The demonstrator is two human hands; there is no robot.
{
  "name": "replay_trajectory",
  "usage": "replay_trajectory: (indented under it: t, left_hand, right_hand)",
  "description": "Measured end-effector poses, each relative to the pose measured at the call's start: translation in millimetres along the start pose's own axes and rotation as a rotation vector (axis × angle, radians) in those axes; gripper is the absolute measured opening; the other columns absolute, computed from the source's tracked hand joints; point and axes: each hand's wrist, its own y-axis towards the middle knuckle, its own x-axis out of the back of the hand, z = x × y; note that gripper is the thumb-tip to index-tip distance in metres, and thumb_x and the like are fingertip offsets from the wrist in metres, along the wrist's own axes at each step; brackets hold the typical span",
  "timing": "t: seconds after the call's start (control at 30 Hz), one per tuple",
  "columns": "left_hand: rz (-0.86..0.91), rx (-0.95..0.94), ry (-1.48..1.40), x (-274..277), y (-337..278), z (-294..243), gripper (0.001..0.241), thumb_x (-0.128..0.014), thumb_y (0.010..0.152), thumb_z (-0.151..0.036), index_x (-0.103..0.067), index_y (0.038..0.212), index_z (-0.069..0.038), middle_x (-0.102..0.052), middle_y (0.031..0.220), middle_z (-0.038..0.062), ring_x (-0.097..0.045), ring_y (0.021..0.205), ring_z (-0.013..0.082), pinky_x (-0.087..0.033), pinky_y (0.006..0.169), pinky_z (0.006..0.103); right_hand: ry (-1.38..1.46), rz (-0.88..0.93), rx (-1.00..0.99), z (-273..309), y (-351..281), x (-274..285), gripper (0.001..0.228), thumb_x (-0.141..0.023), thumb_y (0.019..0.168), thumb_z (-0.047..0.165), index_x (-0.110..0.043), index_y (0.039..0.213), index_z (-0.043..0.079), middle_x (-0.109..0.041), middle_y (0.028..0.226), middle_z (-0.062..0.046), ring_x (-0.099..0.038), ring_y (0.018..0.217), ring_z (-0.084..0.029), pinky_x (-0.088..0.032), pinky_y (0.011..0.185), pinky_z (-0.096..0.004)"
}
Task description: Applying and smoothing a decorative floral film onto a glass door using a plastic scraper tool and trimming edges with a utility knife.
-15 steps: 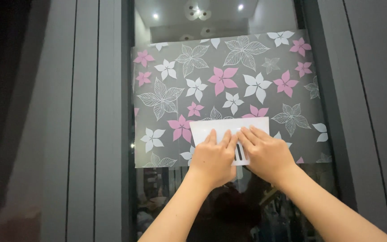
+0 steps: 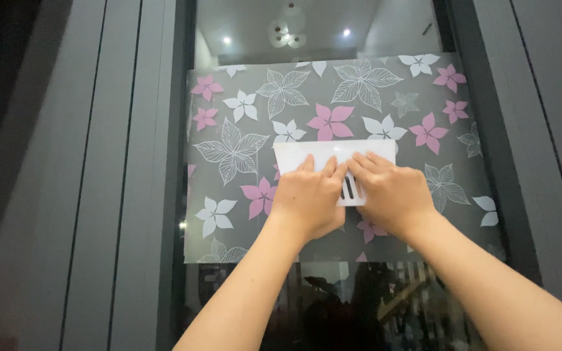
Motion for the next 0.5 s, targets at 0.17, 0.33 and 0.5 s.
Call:
replay_trajectory:
  t: [0.17, 0.33, 0.5]
  left_hand:
    - [-0.001, 0.04, -0.024, -16.8, 19.3, 14.8, 0.068, -0.064, 0.069, -0.03, -0.069, 0.134, -0.01, -0.071, 0.129, 0.013, -0.065, 0.12, 0.0448, -0.055, 0.096, 0.0566]
    - [-0.057, 0.073, -0.026, -24.9, 37.5, 24.9, 0.062, -0.066, 0.073, -0.038, -0.073, 0.129, -0.012, -0.073, 0.126, 0.011, -0.067, 0.118, 0.0437, -0.056, 0.093, 0.0585]
    - [-0.033, 0.089, -0.033, -17.3, 54.3, 32.4, 0.062, -0.065, 0.073, -0.036, -0.072, 0.131, -0.013, -0.072, 0.128, 0.01, -0.065, 0.121, 0.0427, -0.056, 0.094, 0.0585]
  right_hand:
    - [0.01, 0.063, -0.012, -9.5, 27.1, -3.6, 0.054, -0.062, 0.072, 0.029, -0.074, 0.125, 0.031, -0.076, 0.126, 0.01, -0.07, 0.12, -0.017, -0.062, 0.076, -0.036]
    - [-0.013, 0.011, -0.005, -15.6, 45.7, -6.4, 0.044, -0.06, 0.081, 0.033, -0.074, 0.123, 0.035, -0.076, 0.125, 0.013, -0.071, 0.119, -0.014, -0.062, 0.077, -0.036]
    - [0.034, 0.074, -0.014, -27.8, 64.6, -15.2, 0.045, -0.06, 0.081, 0.033, -0.075, 0.123, 0.03, -0.075, 0.128, 0.007, -0.07, 0.121, -0.019, -0.062, 0.078, -0.038]
